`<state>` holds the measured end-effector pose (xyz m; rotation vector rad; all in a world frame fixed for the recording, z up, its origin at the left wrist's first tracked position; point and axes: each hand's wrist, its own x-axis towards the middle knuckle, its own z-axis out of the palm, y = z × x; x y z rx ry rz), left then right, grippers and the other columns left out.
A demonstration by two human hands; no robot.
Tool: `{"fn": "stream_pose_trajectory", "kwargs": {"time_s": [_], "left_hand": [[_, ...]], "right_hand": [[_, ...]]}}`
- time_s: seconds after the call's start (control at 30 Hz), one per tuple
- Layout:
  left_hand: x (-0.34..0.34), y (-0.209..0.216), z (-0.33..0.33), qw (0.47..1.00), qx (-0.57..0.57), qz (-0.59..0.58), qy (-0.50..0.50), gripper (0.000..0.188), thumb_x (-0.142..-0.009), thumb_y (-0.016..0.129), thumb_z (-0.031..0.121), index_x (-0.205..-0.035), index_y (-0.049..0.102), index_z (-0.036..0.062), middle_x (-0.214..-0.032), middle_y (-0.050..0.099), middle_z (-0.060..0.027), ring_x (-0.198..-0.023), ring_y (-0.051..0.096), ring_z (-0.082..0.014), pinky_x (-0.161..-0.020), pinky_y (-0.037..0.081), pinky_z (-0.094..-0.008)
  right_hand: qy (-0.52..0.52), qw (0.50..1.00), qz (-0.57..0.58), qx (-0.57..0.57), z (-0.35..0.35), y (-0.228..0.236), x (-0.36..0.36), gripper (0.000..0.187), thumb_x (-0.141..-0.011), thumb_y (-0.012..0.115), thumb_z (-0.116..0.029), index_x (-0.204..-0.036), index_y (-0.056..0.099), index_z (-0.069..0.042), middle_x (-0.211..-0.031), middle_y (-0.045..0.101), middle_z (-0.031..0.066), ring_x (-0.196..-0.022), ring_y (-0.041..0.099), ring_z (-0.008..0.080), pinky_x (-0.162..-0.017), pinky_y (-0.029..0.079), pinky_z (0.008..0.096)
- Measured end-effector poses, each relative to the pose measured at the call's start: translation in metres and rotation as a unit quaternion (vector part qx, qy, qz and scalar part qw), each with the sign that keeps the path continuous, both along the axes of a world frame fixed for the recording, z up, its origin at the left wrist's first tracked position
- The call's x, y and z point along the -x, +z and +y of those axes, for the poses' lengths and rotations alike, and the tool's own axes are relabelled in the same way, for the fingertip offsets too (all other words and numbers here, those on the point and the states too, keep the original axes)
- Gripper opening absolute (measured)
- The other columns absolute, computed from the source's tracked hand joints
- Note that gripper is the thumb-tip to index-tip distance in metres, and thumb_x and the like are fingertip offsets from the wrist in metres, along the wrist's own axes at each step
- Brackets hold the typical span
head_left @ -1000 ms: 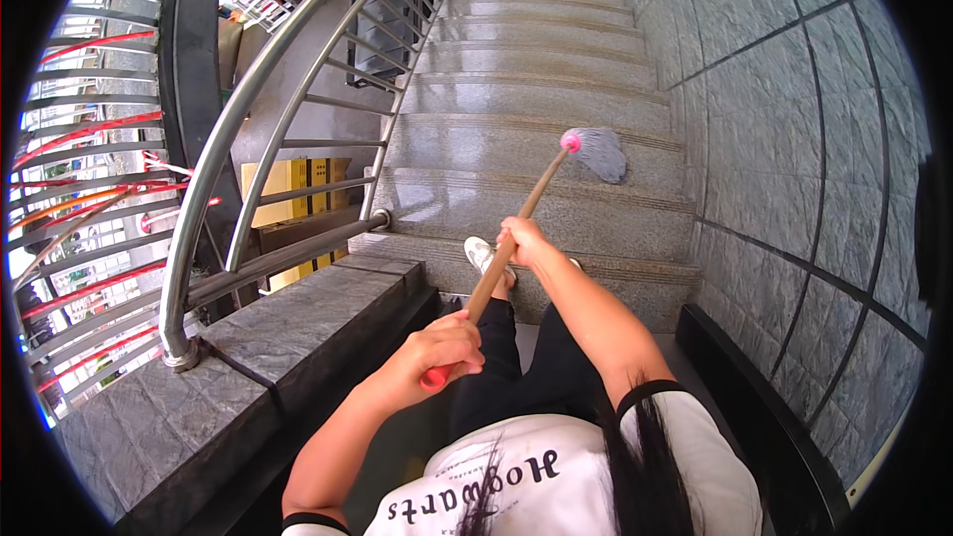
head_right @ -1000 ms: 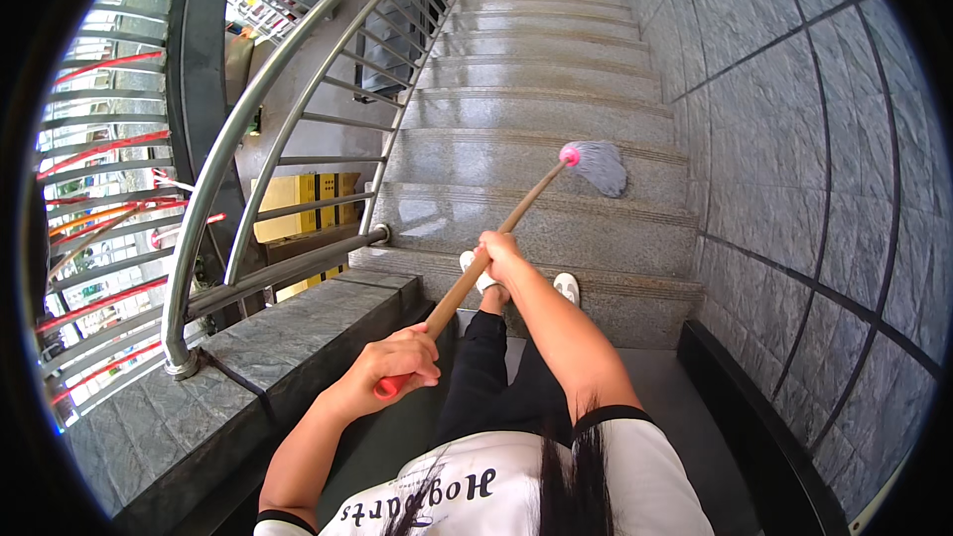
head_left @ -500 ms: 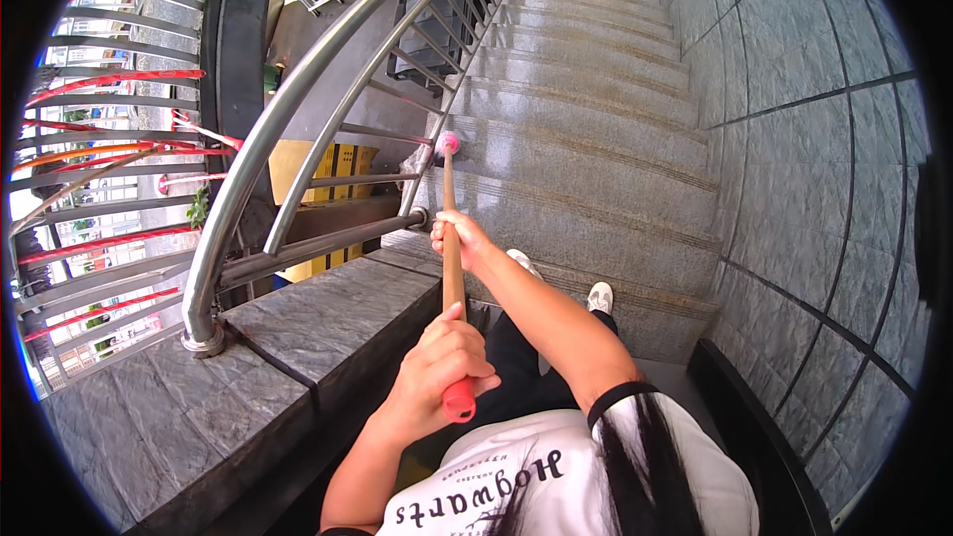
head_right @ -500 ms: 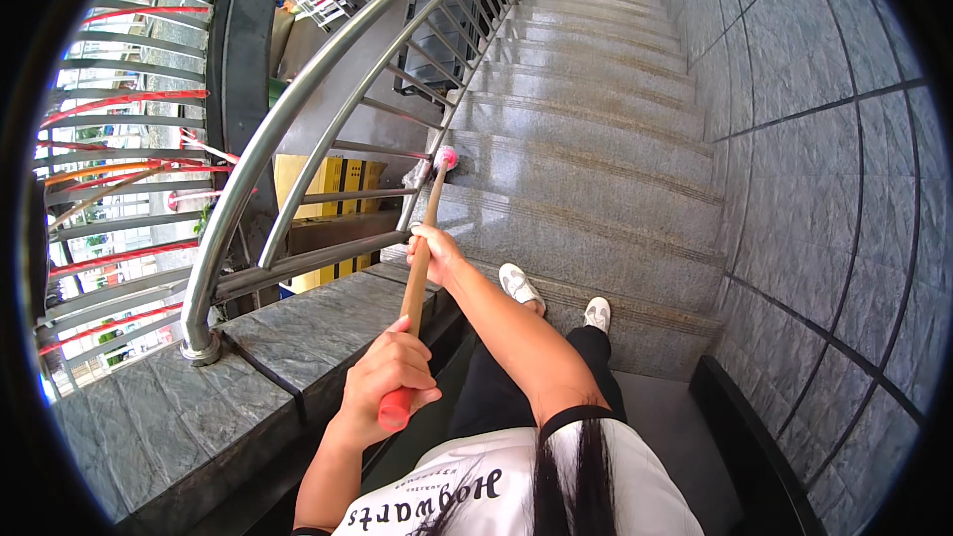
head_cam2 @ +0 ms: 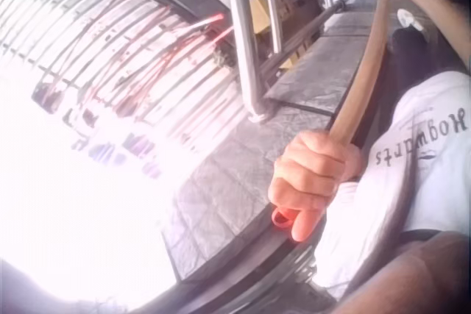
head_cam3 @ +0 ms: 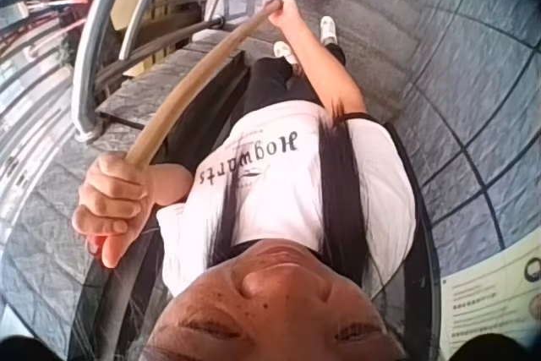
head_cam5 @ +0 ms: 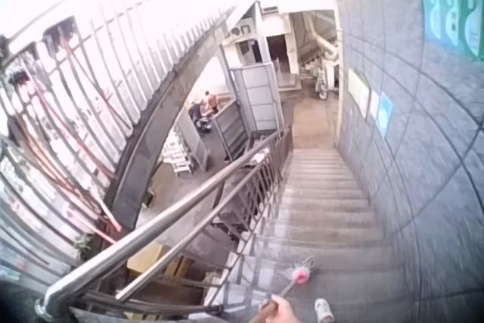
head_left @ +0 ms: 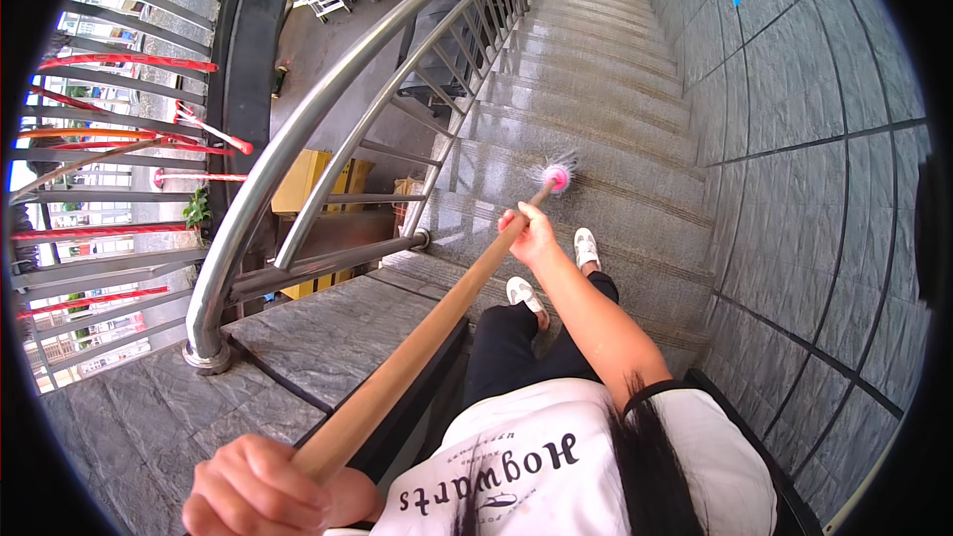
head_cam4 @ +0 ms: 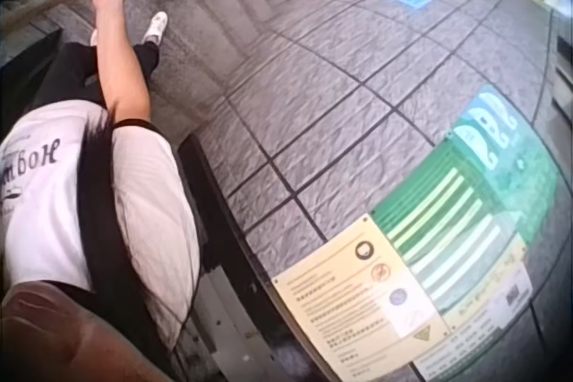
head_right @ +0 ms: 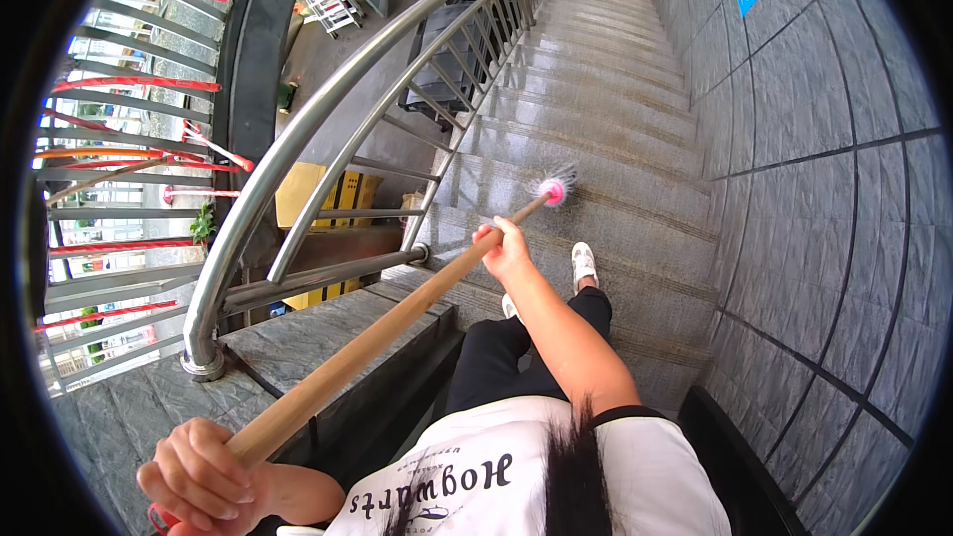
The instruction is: Mop the stairs using a wet floor mop.
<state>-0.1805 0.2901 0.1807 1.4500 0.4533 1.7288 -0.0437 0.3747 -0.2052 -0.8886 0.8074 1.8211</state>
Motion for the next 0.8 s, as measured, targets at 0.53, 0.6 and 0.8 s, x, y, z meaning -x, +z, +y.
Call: {"fn": "stream_pose_trajectory", "kwargs": {"time_s": [0.53, 0.6, 0.8], "left_hand": [[-0.131, -0.216, 0.117, 0.918, 0.382, 0.036, -0.097, 0.026, -0.083, 0.044, 0.018, -0.061, 0.032, 0.0105, -0.047, 0.037, 0.0000, -0.041, 0.037, -0.0124, -0.052, 0.036, -0.0294], [-0.178, -0.242, 0.106, 0.903, 0.371, 0.112, -0.184, 0.020, -0.081, 0.046, 0.005, -0.064, 0.035, 0.0071, -0.054, 0.042, -0.0037, -0.053, 0.043, -0.0158, -0.061, 0.040, -0.0347], [-0.149, -0.201, 0.112, 0.900, 0.342, 0.196, -0.186, 0.021, -0.075, 0.051, 0.004, -0.058, 0.039, 0.0053, -0.052, 0.045, -0.0032, -0.048, 0.045, -0.0157, -0.060, 0.039, -0.0343]], "right_hand": [[-0.039, 0.952, -0.235, 0.193, -0.045, -0.136, -0.247, 0.009, -0.077, 0.046, -0.009, -0.070, 0.042, -0.006, -0.056, 0.045, 0.0043, -0.053, 0.048, 0.0174, -0.058, 0.046, 0.0336], [0.002, 0.952, -0.234, 0.196, -0.045, -0.146, -0.259, 0.008, -0.076, 0.046, -0.008, -0.069, 0.041, -0.006, -0.057, 0.045, 0.0042, -0.052, 0.048, 0.0171, -0.054, 0.045, 0.0318], [0.189, 0.966, -0.132, 0.119, -0.028, -0.136, -0.198, 0.007, -0.070, 0.046, -0.006, -0.066, 0.040, -0.008, -0.057, 0.044, 0.0033, -0.050, 0.047, 0.0158, -0.042, 0.039, 0.0293]]}}
